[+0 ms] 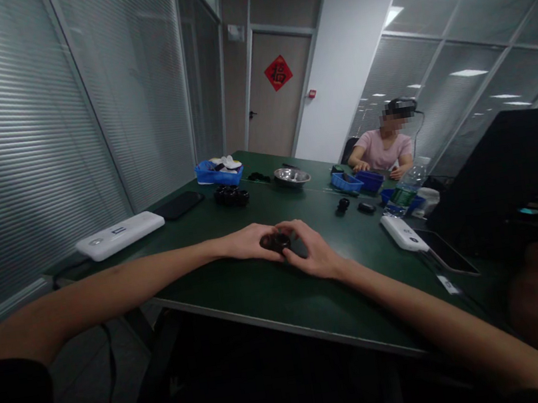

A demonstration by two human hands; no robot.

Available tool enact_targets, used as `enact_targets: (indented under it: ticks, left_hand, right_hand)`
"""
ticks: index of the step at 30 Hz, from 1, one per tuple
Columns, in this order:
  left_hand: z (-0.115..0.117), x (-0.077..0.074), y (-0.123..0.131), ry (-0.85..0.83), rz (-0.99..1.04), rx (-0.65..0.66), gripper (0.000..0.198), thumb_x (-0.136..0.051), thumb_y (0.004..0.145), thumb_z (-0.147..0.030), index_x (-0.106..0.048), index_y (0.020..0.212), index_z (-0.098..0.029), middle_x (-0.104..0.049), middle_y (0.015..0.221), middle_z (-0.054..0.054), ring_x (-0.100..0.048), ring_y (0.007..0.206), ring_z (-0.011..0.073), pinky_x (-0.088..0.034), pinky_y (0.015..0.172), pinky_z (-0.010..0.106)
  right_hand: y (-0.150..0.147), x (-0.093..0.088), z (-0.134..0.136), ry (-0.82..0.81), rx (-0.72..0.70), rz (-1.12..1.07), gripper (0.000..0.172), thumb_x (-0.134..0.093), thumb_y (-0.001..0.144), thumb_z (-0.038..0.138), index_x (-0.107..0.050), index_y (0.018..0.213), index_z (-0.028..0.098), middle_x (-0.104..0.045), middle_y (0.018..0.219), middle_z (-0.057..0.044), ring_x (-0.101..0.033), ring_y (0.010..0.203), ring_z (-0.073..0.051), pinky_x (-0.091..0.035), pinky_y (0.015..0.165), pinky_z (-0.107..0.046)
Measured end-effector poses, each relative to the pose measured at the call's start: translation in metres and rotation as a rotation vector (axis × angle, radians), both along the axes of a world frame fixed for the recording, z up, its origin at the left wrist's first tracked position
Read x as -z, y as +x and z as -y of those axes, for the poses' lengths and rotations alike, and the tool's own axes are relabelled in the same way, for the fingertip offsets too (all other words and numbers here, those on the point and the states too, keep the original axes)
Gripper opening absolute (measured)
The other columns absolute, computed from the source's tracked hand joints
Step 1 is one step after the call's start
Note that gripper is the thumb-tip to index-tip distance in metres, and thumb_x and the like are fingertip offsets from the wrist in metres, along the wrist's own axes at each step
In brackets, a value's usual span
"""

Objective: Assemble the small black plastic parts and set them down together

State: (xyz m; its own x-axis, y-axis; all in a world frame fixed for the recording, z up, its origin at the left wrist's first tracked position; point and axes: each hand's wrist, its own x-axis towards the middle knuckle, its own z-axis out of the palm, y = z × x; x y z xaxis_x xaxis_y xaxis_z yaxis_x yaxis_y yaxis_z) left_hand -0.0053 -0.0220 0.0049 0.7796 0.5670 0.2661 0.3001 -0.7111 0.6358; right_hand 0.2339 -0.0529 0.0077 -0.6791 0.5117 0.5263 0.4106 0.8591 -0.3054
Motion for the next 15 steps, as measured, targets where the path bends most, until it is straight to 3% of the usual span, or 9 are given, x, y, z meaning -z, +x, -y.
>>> enact_targets:
  ticks: [5, 11, 15]
  left_hand:
    - [0.0015, -0.0024, 0.0001, 0.036, -0.049, -0.030, 0.053, -0.074, 0.080, -0.061, -0.067, 0.104, -0.015, -0.068, 0.094, 0.004, -0.063, 0.082, 0.0182, -0.040, 0.068, 0.026]
    - [0.0006, -0.0010, 0.0003, 0.003, -0.019, -0.006, 0.050, -0.075, 0.079, -0.058, -0.067, 0.106, -0.016, -0.068, 0.096, 0.004, -0.064, 0.085, 0.0186, -0.042, 0.072, 0.027]
    - [-0.0006, -0.0004, 0.0001, 0.026, -0.047, -0.028, 0.050, -0.074, 0.080, -0.060, -0.066, 0.102, -0.016, -0.066, 0.091, 0.003, -0.061, 0.079, 0.0175, -0.038, 0.067, 0.027]
  right_hand:
    - [0.0000, 0.0000, -0.0003, -0.004, 0.080, -0.016, 0.050, -0.067, 0.093, 0.040, -0.050, 0.137, 0.022, -0.061, 0.109, -0.009, -0.061, 0.097, -0.026, -0.052, 0.086, -0.042]
    - [0.0017, 0.0002, -0.0003, -0.002, 0.034, -0.004, 0.050, -0.062, 0.096, 0.039, -0.047, 0.141, 0.023, -0.062, 0.116, -0.010, -0.060, 0.103, -0.027, -0.052, 0.090, -0.044]
    - [0.0002, 0.0004, -0.0008, -0.013, 0.094, 0.000, 0.055, -0.069, 0.092, 0.044, -0.048, 0.139, 0.023, -0.062, 0.109, -0.009, -0.061, 0.097, -0.027, -0.053, 0.085, -0.043]
